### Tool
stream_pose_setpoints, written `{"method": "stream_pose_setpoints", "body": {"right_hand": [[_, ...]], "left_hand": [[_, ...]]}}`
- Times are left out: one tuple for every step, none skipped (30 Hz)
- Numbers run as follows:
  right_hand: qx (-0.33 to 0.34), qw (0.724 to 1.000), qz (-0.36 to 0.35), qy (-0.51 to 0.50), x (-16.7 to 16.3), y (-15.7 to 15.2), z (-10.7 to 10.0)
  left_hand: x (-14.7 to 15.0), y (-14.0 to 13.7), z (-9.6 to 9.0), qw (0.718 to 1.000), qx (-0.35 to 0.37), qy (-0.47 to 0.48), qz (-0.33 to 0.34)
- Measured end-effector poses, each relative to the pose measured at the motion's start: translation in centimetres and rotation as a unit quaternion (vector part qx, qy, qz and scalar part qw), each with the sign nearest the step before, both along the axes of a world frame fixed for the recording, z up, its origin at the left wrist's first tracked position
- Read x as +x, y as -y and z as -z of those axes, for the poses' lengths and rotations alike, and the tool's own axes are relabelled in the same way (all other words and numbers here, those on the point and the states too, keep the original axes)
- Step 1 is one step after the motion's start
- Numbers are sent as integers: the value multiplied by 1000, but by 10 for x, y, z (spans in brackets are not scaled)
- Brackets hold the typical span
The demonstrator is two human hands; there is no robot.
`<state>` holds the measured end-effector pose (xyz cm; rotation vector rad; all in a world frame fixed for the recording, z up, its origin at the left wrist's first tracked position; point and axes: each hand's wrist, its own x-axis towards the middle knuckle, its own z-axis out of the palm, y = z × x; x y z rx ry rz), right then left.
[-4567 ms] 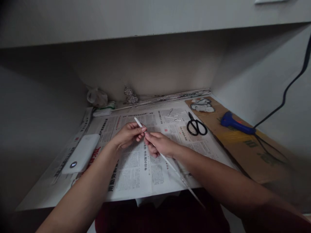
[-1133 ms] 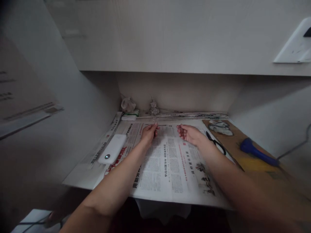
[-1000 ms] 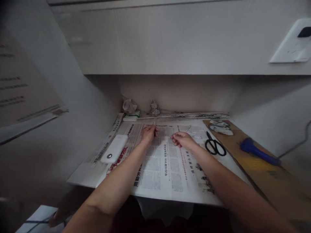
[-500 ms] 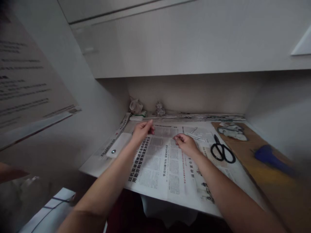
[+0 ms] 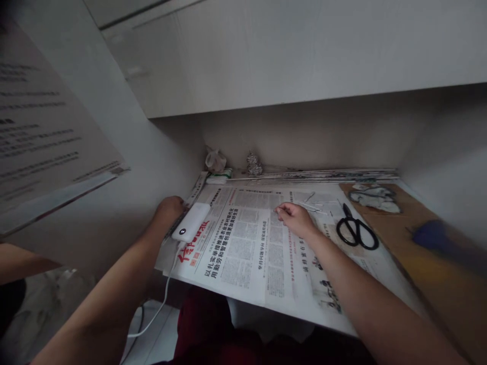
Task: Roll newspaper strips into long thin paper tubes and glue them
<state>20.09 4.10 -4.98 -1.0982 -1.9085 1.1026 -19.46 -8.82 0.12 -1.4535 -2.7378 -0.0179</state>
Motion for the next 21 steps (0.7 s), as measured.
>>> {"method": "stream_pose_setpoints", "body": {"right_hand": [[-3,1000,0,-1,0,0,0],[-6,1000,1,-2,0,1,-1],[-7,1000,2,-2,0,1,-2],[-8,1000,2,-1,-1,2,-2],[-9,1000,3,1,-1,2,-3],[-7,1000,2,2,-1,3,-4],[-5,1000,0,3,-1,3,-4],[-3,1000,-2,3,-1,3,-5],[-1,1000,-4,2,-1,3,-5],[0,1000,-3,-1,-1,4,-5],[1,1000,-3,-3,-1,4,-5],[1,1000,-4,-5,-1,4,-6],[-1,1000,-5,-7,-1,4,-6],[-2,1000,-7,-9,-1,4,-5],[-5,1000,-10,-9,-1,3,-5],[-7,1000,-11,-8,-1,3,-4],[-7,1000,-10,-6,-1,2,-3],[-6,1000,-9,-4,0,1,-2],[-5,1000,-8,-2,0,0,-1],[-2,1000,-8,-1,0,-1,0],[-1,1000,-8,-1,0,-1,1]], "left_hand": [[2,-1,1,1000,3,-13,-7],[3,-2,2,1000,4,-23,-11],[4,-3,2,999,6,-31,-15],[5,-4,2,999,7,-37,-19],[5,-4,2,999,6,-41,-22],[5,-4,2,999,6,-44,-26],[5,-4,3,998,5,-47,-30],[5,-4,3,998,4,-49,-31],[6,-3,4,998,6,-50,-30],[7,-3,4,998,9,-52,-27],[8,-4,5,998,13,-53,-21],[10,-4,5,998,17,-53,-14],[11,-6,5,998,20,-51,-7],[12,-8,5,999,21,-48,-1],[12,-10,4,999,20,-43,3],[12,-13,4,999,17,-36,5],[11,-16,2,999,14,-29,6],[10,-19,1,1000,12,-21,6],[8,-22,0,1000,10,-11,8],[5,-25,-2,1000,10,2,13],[3,-27,-4,1000,10,16,22]]}}
